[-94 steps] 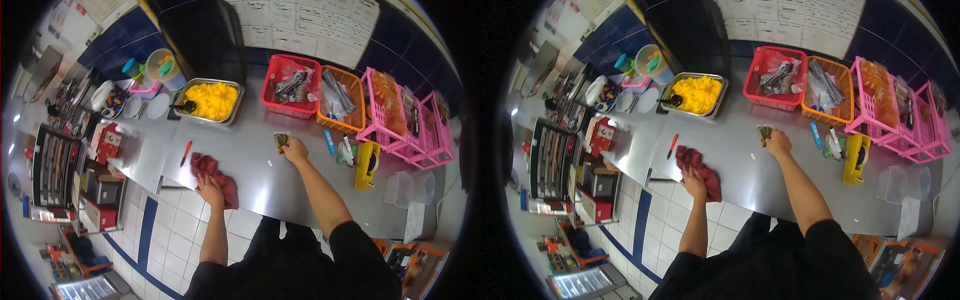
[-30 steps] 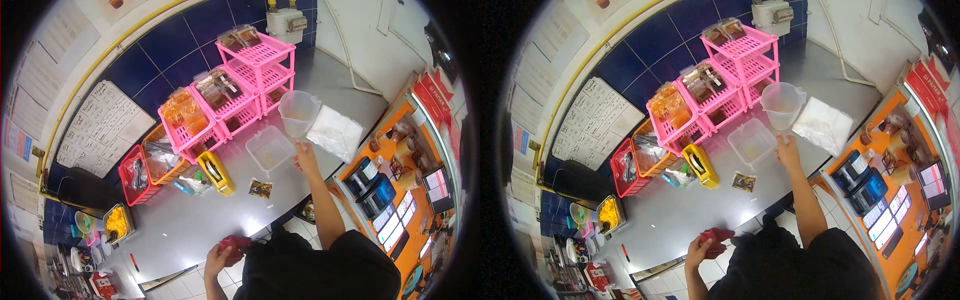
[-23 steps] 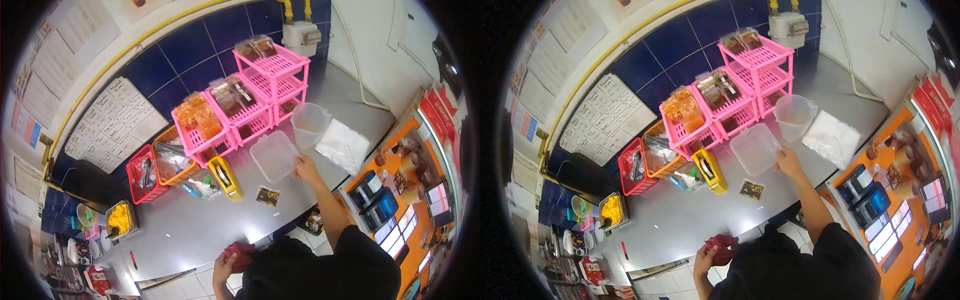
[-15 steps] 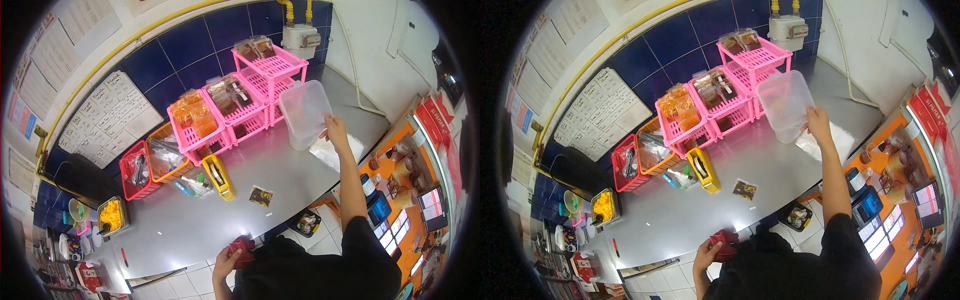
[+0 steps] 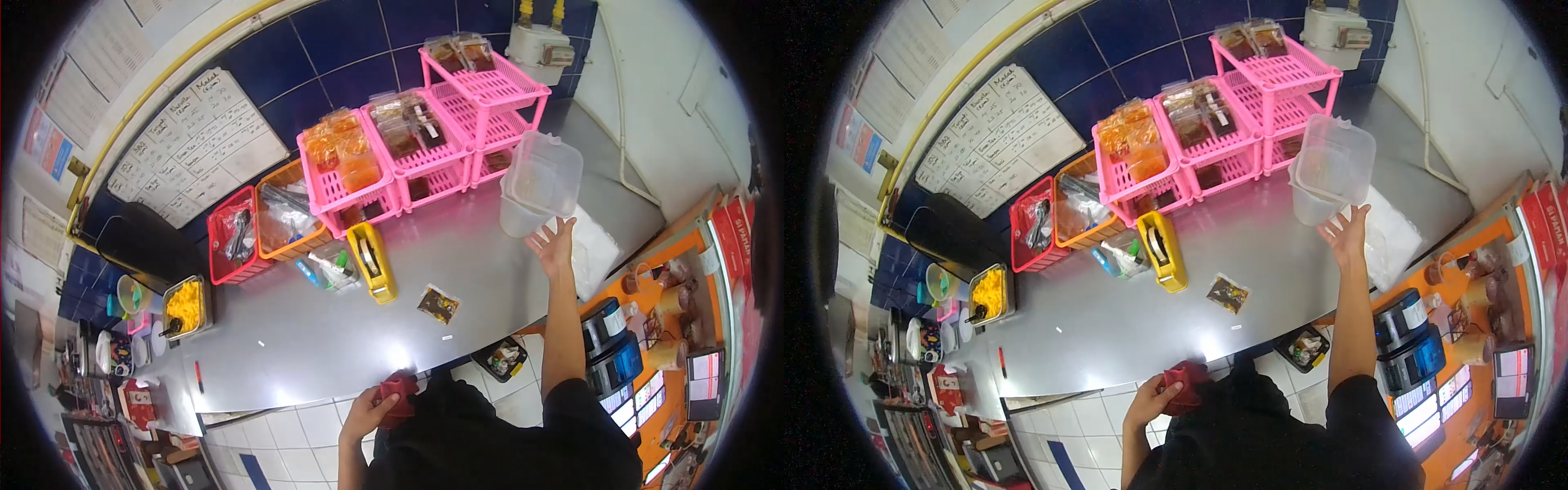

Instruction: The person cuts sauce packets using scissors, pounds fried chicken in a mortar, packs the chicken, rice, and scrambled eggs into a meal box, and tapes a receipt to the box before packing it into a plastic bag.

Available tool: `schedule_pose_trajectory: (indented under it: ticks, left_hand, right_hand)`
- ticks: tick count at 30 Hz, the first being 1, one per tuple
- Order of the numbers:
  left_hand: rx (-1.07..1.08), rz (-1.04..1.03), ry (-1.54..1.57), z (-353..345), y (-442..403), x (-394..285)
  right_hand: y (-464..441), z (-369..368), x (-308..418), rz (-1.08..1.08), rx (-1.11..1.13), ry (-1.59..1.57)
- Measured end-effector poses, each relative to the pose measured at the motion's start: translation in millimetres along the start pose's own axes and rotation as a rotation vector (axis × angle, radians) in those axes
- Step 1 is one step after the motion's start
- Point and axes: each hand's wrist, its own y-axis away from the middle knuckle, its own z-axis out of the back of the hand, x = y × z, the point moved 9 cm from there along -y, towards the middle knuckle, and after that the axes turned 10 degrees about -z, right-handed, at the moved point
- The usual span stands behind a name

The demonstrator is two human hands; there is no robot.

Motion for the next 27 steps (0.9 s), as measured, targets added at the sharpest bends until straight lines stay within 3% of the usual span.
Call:
schedule_pose_trajectory:
  ticks: [7,8,11,14,15,16,17,18,20,21,22,23,25,27]
  left_hand:
    - [-0.055,0.001,-0.074,21.4,4.2,38.9]
    - [-0.193,0.003,-0.044,37.8,5.5,32.6]
    - [-0.546,-0.169,0.151,76.4,0.9,11.1]
    - [-0.656,-0.319,-0.175,113.2,-28.1,17.8]
    - [-0.664,-0.33,-0.218,116.6,-41.6,24.6]
    - [-0.718,-0.278,-0.439,119.0,-55.8,40.3]
    - [-0.67,-0.297,-0.446,98.5,-71.3,39.4]
    - [-0.605,-0.38,-0.568,65.6,-78.0,28.8]
    - [-0.436,-0.604,-0.893,2.1,-96.0,20.8]
    - [-0.329,-0.725,-1.096,-35.5,-103.9,18.8]
    - [-0.227,-0.794,-1.058,-66.7,-121.1,21.2]
    - [-0.163,-0.846,-1.0,-96.0,-138.1,-8.8]
    - [-0.151,-0.994,-0.904,-124.4,-183.3,-56.8]
    - [-0.103,-1.022,-1.001,-136.7,-246.5,-91.9]
  right_hand:
    - [-43.1,15.4,-19.4,0.126,-0.117,-0.147]
    - [-42.6,24.6,-38.4,0.112,-0.194,-0.063]
    - [7.2,-19.8,-112.8,0.333,0.001,0.9]
    - [79.1,-68.3,-186.9,0.516,0.136,1.584]
    - [109.6,-83.6,-181.5,0.513,0.198,1.616]
    - [117.6,-86.2,-196.6,0.595,0.142,1.682]
    - [121.6,-85.5,-207.4,0.674,0.109,1.745]
    - [124.2,-77.4,-198.7,0.67,0.076,1.737]
    - [125.0,-64.2,-196.9,0.424,0.125,1.63]
    - [128.4,-46.2,-189.2,0.39,0.079,1.454]
    - [131.8,-21.4,-178.8,0.352,0.053,1.283]
    - [134.1,5.9,-172.4,0.137,0.09,1.128]
    - [169.6,59.3,-140.8,0.089,-0.03,1.045]
    - [216.6,123.9,-124.5,0.1,-0.135,0.954]
